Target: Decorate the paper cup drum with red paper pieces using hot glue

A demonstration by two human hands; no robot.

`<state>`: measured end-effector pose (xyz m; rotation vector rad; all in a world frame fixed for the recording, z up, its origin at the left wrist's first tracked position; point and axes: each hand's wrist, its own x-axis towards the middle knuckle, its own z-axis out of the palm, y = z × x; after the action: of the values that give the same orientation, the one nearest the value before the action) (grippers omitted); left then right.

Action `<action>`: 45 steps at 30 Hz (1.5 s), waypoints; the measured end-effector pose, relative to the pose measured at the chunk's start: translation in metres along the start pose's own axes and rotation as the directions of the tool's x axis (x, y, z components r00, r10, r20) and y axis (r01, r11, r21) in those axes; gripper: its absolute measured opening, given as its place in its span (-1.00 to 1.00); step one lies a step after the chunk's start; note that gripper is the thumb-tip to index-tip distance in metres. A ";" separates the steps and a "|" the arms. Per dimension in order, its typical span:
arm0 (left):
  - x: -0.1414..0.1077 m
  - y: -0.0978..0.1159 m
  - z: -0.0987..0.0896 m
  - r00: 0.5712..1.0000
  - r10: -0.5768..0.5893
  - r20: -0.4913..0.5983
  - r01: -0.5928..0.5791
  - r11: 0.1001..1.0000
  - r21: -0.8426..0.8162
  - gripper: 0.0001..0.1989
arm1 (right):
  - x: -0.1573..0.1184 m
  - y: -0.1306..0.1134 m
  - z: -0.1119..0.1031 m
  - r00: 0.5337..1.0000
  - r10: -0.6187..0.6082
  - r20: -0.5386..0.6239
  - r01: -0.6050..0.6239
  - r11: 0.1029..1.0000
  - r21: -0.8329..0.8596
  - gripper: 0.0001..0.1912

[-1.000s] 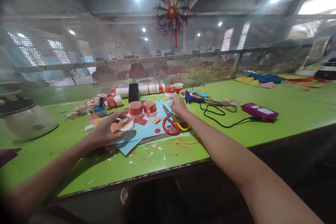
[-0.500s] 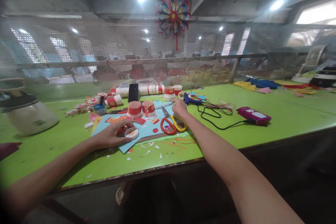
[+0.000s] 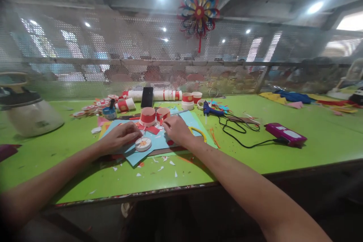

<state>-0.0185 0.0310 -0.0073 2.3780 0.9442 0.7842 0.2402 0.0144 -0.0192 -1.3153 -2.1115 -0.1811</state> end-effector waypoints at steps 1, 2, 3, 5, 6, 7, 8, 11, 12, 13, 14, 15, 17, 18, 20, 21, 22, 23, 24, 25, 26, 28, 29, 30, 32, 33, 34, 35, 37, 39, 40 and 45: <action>0.000 -0.001 -0.002 1.000 0.007 0.006 -0.007 1.000 -0.006 -0.72 | -0.001 -0.004 0.003 0.999 -0.039 0.013 0.039 0.999 0.008 -0.77; 0.001 -0.002 -0.003 1.000 0.018 0.018 -0.017 1.000 -0.015 -0.73 | -0.002 -0.008 0.005 0.997 -0.073 0.024 0.072 0.997 0.015 -0.78; 0.001 -0.003 -0.004 0.999 0.029 0.030 -0.028 0.999 -0.026 -0.72 | -0.002 -0.010 0.006 0.995 -0.099 0.030 0.098 0.995 0.020 -0.80; 0.001 -0.003 -0.005 0.998 0.047 0.043 -0.045 0.998 -0.045 -0.73 | -0.002 -0.013 0.007 0.991 -0.129 0.041 0.128 0.991 0.025 -0.81; 0.000 -0.003 -0.005 0.997 0.054 0.048 -0.051 0.997 -0.050 -0.73 | -0.001 -0.013 0.007 0.990 -0.135 0.047 0.134 0.991 0.024 -0.81; -0.001 -0.002 -0.004 0.997 0.060 0.052 -0.057 0.997 -0.050 -0.74 | -0.001 -0.014 0.006 0.989 -0.137 0.054 0.136 0.991 0.021 -0.81; -0.001 0.000 -0.004 0.996 0.064 0.056 -0.062 0.997 -0.046 -0.75 | 0.000 -0.014 0.004 0.988 -0.138 0.063 0.137 0.990 0.017 -0.80; -0.003 0.006 -0.004 0.995 0.070 0.074 -0.068 0.997 -0.025 -0.76 | 0.005 -0.016 0.000 0.984 -0.145 0.105 0.145 0.989 0.003 -0.77; -0.004 0.008 -0.004 0.994 0.069 0.081 -0.068 0.998 -0.017 -0.77 | 0.007 -0.018 -0.001 0.981 -0.149 0.121 0.150 0.989 0.000 -0.76; -0.005 0.010 -0.005 0.994 0.065 0.085 -0.064 0.998 -0.011 -0.77 | 0.009 -0.019 0.000 0.979 -0.152 0.137 0.154 0.988 -0.002 -0.75; -0.005 0.012 -0.005 0.994 0.059 0.094 -0.058 0.998 -0.007 -0.78 | 0.011 -0.020 0.001 0.976 -0.155 0.150 0.157 0.988 -0.003 -0.73; -0.006 0.014 -0.005 0.993 0.054 0.105 -0.054 0.999 -0.004 -0.80 | 0.013 -0.020 0.004 0.975 -0.156 0.160 0.158 0.987 -0.001 -0.72; -0.007 0.016 -0.004 0.990 0.045 0.132 -0.045 0.999 -0.003 -0.84 | 0.017 -0.020 0.010 0.975 -0.147 0.169 0.148 0.989 0.009 -0.72; -0.007 0.016 -0.004 0.988 0.043 0.146 -0.043 0.999 -0.003 -0.84 | 0.019 -0.020 0.014 0.976 -0.137 0.169 0.137 0.990 0.017 -0.72; -0.009 0.016 -0.003 0.984 0.043 0.170 -0.043 0.999 -0.005 -0.82 | 0.021 -0.018 0.020 0.980 -0.112 0.163 0.108 0.994 0.036 -0.73; -0.009 0.016 -0.003 0.983 0.045 0.178 -0.044 0.999 -0.007 -0.81 | 0.022 -0.018 0.023 0.982 -0.099 0.160 0.093 0.995 0.047 -0.74; -0.010 0.016 -0.003 0.982 0.045 0.183 -0.044 0.999 -0.009 -0.81 | 0.022 -0.017 0.025 0.983 -0.087 0.158 0.079 0.995 0.061 -0.74; -0.010 0.015 -0.003 0.982 0.045 0.185 -0.043 0.999 -0.011 -0.80 | 0.022 -0.017 0.027 0.984 -0.077 0.158 0.066 0.995 0.078 -0.74; -0.010 0.015 -0.003 0.982 0.043 0.185 -0.041 0.999 -0.014 -0.79 | 0.022 -0.018 0.028 0.985 -0.068 0.157 0.053 0.994 0.098 -0.73; -0.010 0.014 -0.003 0.982 0.041 0.185 -0.038 0.999 -0.017 -0.78 | 0.021 -0.018 0.029 0.986 -0.057 0.155 0.038 0.992 0.122 -0.73; -0.010 0.014 -0.003 0.982 0.038 0.183 -0.035 0.999 -0.020 -0.78 | 0.020 -0.020 0.030 0.988 -0.043 0.149 0.020 0.989 0.149 -0.71; -0.009 0.014 -0.002 0.984 0.030 0.176 -0.026 0.999 -0.023 -0.79 | 0.019 -0.022 0.030 0.991 -0.006 0.133 -0.023 0.976 0.215 -0.68; -0.009 0.014 -0.001 0.985 0.026 0.169 -0.022 0.999 -0.023 -0.80 | 0.019 -0.023 0.029 0.992 0.016 0.126 -0.048 0.966 0.253 -0.66; -0.009 0.014 -0.001 0.987 0.021 0.159 -0.018 1.000 -0.022 -0.82 | 0.019 -0.024 0.027 0.992 0.040 0.122 -0.075 0.953 0.294 -0.66; -0.008 0.014 0.001 0.992 0.008 0.128 -0.006 1.000 -0.014 -0.83 | 0.019 -0.024 0.023 0.988 0.091 0.124 -0.132 0.915 0.382 -0.68; -0.007 0.013 0.002 0.994 0.001 0.105 -0.001 1.000 -0.008 -0.83 | 0.019 -0.023 0.020 0.985 0.116 0.130 -0.161 0.890 0.427 -0.70; -0.006 0.012 0.003 0.997 -0.004 0.078 0.004 1.000 -0.001 -0.82 | 0.019 -0.022 0.017 0.981 0.139 0.138 -0.188 0.861 0.473 -0.73; -0.005 0.012 0.004 0.999 -0.010 0.044 0.010 1.000 0.004 -0.81 | 0.019 -0.022 0.013 0.976 0.159 0.147 -0.213 0.828 0.519 -0.76; -0.002 0.011 0.004 1.000 -0.018 -0.024 0.018 1.000 0.007 -0.79 | 0.017 -0.021 0.005 0.969 0.186 0.165 -0.249 0.754 0.608 -0.78; 0.001 0.012 0.002 0.998 -0.023 -0.064 0.022 1.000 -0.009 -0.76 | 0.015 -0.024 -0.003 0.964 0.200 0.174 -0.265 0.679 0.685 -0.77; 0.003 0.014 0.001 0.997 -0.025 -0.068 0.023 0.999 -0.026 -0.74 | 0.014 -0.027 -0.006 0.964 0.202 0.175 -0.266 0.646 0.716 -0.76; 0.003 0.029 -0.005 0.999 -0.026 0.024 0.030 0.983 -0.179 -0.72 | 0.008 -0.042 -0.012 0.972 0.179 0.154 -0.228 0.546 0.806 -0.74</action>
<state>-0.0063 0.0151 0.0152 2.2092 0.8587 0.7962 0.2077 -0.0055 0.0037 -0.9372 -1.6646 0.8732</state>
